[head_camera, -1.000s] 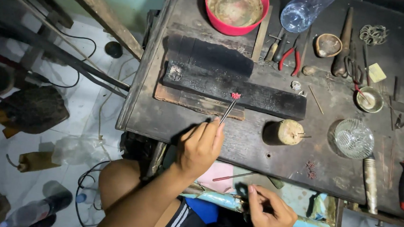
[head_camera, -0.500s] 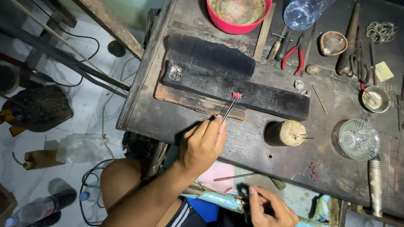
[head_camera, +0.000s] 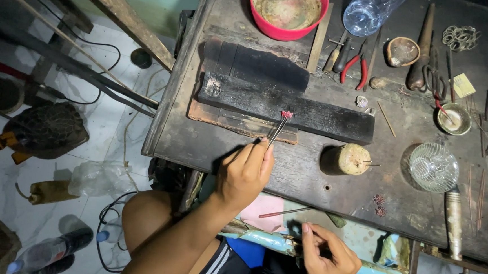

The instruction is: The person is soldering small jewelry components on a soldering block using a blowtorch and tweezers.

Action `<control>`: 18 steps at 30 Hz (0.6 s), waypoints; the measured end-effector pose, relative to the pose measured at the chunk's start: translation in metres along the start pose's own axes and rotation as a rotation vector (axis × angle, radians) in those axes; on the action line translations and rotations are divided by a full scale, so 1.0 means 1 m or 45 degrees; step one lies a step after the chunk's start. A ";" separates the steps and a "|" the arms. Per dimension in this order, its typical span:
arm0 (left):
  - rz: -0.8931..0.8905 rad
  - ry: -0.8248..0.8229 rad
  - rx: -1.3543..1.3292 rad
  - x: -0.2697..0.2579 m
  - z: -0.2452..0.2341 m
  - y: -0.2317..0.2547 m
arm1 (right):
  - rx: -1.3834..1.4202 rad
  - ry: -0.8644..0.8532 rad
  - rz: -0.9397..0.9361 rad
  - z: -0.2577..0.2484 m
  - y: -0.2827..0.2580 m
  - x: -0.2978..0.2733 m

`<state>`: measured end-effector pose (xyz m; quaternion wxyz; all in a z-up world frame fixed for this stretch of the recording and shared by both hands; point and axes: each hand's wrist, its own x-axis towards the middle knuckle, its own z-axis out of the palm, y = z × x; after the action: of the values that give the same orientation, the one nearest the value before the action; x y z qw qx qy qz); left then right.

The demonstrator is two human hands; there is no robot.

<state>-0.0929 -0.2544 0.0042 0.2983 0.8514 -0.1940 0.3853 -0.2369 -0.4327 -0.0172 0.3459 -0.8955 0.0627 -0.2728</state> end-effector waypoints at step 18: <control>0.048 -0.192 -0.273 0.096 -0.036 -0.057 | 0.027 -0.022 -0.049 -0.002 -0.002 0.003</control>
<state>-0.0203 -0.1976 0.0770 0.3648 0.8374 -0.2720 0.3029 -0.2356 -0.4331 -0.0136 0.3506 -0.8951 0.0397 -0.2725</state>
